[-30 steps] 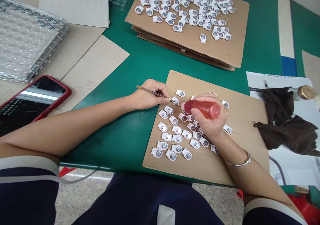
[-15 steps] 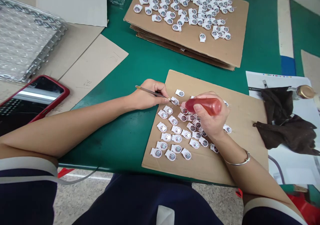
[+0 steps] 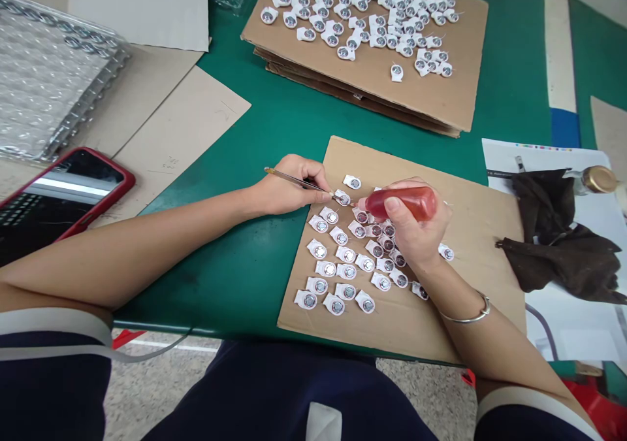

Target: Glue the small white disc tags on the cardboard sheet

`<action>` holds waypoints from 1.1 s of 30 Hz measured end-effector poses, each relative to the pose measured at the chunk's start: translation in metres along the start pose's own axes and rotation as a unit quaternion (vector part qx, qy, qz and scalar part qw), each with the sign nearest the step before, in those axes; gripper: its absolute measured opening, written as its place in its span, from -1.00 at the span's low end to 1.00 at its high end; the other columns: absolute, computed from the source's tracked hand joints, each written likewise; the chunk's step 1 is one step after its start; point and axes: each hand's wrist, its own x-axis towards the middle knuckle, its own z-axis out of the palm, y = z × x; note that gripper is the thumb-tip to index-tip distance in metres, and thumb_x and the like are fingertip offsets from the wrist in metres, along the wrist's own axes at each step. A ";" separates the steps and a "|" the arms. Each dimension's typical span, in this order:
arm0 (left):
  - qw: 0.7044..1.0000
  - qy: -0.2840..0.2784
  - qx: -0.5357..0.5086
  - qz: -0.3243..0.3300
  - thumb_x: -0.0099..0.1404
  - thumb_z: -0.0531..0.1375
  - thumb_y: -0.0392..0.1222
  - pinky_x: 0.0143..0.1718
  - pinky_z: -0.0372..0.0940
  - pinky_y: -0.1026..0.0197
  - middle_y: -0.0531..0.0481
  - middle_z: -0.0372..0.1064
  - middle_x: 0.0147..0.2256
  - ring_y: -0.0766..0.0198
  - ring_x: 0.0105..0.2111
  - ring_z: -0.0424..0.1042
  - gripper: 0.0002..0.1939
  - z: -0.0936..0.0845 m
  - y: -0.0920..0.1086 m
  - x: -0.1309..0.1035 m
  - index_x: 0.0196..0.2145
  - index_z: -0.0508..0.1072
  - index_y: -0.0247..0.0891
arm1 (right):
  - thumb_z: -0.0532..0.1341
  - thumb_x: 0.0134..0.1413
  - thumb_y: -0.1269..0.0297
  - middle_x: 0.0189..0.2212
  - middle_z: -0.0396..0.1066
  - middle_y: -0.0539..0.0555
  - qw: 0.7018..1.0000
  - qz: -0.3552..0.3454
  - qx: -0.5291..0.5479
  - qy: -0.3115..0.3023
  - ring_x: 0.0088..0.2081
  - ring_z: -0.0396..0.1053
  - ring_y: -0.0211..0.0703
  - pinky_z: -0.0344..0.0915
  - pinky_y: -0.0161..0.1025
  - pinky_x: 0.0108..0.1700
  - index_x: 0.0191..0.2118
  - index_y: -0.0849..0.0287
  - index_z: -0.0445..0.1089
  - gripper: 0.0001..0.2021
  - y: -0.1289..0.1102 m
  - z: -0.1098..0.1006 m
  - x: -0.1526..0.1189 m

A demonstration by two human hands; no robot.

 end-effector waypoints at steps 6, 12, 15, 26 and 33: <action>1.000 0.002 0.000 -0.004 0.01 0.29 -0.23 -0.44 0.29 0.31 -0.13 0.42 -0.40 0.27 -0.42 0.42 -0.81 0.000 -0.001 0.000 -0.45 0.46 -0.46 | 0.24 -0.07 0.04 -0.36 0.34 0.05 1.000 0.000 0.006 0.005 -0.35 0.35 -0.36 0.34 -0.33 -0.34 -0.27 0.23 0.33 -0.65 -0.001 0.000 0.000; 1.000 0.000 0.006 0.008 0.02 0.28 -0.20 -0.48 0.28 0.30 -0.14 0.42 -0.41 0.26 -0.44 0.41 -0.79 0.000 -0.002 0.000 -0.45 0.46 -0.47 | 0.24 -0.07 0.03 -0.35 0.36 0.06 0.999 -0.025 -0.018 0.016 -0.35 0.35 -0.38 0.33 -0.35 -0.32 -0.29 0.23 0.34 -0.65 -0.001 -0.001 0.002; 1.000 0.001 0.006 0.018 0.02 0.28 -0.20 -0.48 0.29 0.29 -0.14 0.42 -0.41 0.25 -0.44 0.42 -0.78 0.000 -0.003 0.000 -0.45 0.46 -0.46 | 0.24 -0.07 0.03 -0.37 0.35 0.05 1.000 -0.011 -0.006 0.017 -0.36 0.34 -0.37 0.34 -0.34 -0.31 -0.30 0.24 0.34 -0.65 -0.003 -0.001 0.002; 1.000 0.002 0.011 0.028 0.03 0.28 -0.18 -0.47 0.31 0.27 -0.13 0.42 -0.41 0.22 -0.43 0.43 -0.78 0.000 -0.005 0.000 -0.45 0.46 -0.46 | 0.26 -0.08 0.08 -0.35 0.35 0.03 0.997 -0.065 -0.032 0.021 -0.32 0.34 -0.37 0.32 -0.31 -0.26 -0.31 0.21 0.36 -0.70 -0.001 -0.002 0.002; 1.000 0.007 0.014 0.026 0.03 0.28 -0.17 -0.47 0.31 0.26 -0.13 0.43 -0.41 0.22 -0.43 0.43 -0.77 0.001 -0.005 0.000 -0.44 0.47 -0.45 | 0.26 -0.07 0.10 -0.35 0.35 0.03 0.996 -0.074 -0.035 0.020 -0.33 0.34 -0.36 0.32 -0.30 -0.26 -0.29 0.21 0.35 -0.71 0.000 -0.003 0.002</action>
